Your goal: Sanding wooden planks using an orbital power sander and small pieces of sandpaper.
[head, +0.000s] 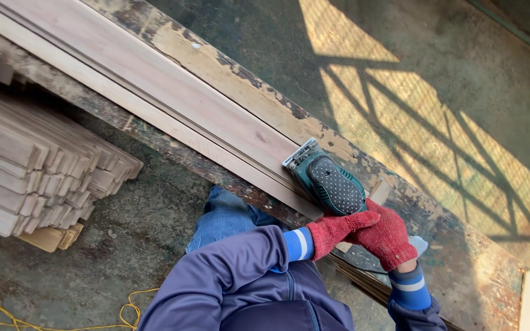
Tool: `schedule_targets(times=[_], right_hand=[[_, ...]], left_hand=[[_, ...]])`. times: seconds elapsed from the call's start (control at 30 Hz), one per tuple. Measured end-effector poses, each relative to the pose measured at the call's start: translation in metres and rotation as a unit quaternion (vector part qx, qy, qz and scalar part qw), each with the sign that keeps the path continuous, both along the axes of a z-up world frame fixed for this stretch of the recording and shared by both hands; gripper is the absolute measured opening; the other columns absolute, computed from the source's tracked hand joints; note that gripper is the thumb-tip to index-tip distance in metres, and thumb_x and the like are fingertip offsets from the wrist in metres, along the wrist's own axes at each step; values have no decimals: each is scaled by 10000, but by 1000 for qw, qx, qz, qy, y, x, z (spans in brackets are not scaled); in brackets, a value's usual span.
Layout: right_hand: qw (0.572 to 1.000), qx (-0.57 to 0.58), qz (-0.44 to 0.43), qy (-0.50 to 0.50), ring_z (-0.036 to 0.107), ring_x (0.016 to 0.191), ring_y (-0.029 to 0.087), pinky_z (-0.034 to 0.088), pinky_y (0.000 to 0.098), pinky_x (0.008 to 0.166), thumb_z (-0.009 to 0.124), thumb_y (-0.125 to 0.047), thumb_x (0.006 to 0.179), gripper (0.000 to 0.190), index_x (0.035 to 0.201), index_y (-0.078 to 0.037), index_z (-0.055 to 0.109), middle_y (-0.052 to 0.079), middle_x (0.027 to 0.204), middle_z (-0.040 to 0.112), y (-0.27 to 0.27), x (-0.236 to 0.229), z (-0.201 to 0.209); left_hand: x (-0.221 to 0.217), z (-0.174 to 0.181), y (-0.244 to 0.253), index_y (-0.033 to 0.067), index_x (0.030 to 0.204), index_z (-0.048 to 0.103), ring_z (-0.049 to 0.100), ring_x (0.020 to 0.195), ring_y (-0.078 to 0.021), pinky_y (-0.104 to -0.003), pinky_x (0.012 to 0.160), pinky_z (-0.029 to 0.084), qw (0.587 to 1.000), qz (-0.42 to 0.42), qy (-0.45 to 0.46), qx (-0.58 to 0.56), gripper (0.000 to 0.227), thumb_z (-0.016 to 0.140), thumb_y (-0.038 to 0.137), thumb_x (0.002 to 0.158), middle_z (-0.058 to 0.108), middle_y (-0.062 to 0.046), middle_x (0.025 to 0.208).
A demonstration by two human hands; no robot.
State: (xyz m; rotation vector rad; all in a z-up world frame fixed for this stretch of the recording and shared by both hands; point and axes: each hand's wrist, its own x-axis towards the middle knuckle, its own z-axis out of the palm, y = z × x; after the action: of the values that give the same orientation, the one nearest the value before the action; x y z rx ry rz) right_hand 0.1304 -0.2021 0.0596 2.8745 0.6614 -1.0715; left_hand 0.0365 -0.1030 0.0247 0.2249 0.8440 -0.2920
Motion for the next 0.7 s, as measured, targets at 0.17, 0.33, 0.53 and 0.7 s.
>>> schedule_targets(times=[0.17,0.33,0.53,0.7], right_hand=[[996,63,51,35,761,985,269,591,391,827,932,-489,537,853,1332,-332,667,19,1169,780,50,-7,4],[994,67,66,50,776,958,274,603,393,786,933,-506,546,860,1339,-332,653,29,1145,791,106,-23,16],[991,109,77,17,748,958,305,585,404,817,890,-499,559,749,1256,-295,707,40,1139,781,172,-42,19],[998,-54,36,-17,766,1045,255,625,370,900,706,-233,916,206,1095,-199,802,81,968,816,297,-98,157]], left_hand=[[-5,18,49,128,1461,577,660,1231,-168,-309,1059,547,994,-89,22,61,1038,966,592,618,675,-140,1308],[-16,61,118,38,1553,423,496,1424,-247,-336,1268,365,991,-114,17,66,1121,853,597,682,532,-182,1478],[-21,-3,149,131,1458,554,670,1210,-262,-359,1030,593,987,-65,61,136,1173,1003,636,499,661,-123,1363],[-31,-38,203,32,1396,590,686,1159,-359,-451,951,633,986,1,48,158,1127,1063,530,503,672,-212,1307]])
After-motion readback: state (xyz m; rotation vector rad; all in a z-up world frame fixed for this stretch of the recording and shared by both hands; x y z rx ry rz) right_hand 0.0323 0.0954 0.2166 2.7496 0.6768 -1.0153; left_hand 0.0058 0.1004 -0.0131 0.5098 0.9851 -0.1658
